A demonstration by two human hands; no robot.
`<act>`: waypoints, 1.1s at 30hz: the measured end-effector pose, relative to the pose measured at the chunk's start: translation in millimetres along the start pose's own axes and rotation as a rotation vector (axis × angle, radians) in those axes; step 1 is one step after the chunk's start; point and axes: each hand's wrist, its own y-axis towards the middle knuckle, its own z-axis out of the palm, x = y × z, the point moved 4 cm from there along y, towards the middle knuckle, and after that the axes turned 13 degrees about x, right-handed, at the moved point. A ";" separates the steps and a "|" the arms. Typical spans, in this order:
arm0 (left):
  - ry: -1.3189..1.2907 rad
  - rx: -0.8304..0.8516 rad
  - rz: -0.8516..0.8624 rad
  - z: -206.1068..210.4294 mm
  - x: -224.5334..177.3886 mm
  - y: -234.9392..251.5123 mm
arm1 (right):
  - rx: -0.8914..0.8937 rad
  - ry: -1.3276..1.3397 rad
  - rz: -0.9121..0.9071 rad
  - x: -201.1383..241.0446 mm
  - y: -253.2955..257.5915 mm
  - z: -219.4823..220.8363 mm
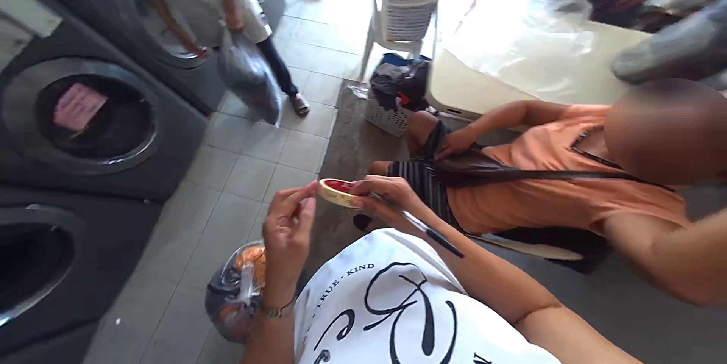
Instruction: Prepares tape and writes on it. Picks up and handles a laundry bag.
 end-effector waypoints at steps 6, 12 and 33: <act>0.150 -0.095 -0.018 -12.0 -5.1 -10.4 | 0.052 -0.068 -0.062 4.6 10.2 16.4; 0.199 -0.123 0.040 -22.0 -12.4 -25.3 | 0.124 -0.125 -0.102 8.4 18.6 20.9; -0.047 0.221 -0.350 -23.7 -37.8 -20.2 | 0.517 -0.254 -0.053 -24.5 47.4 1.9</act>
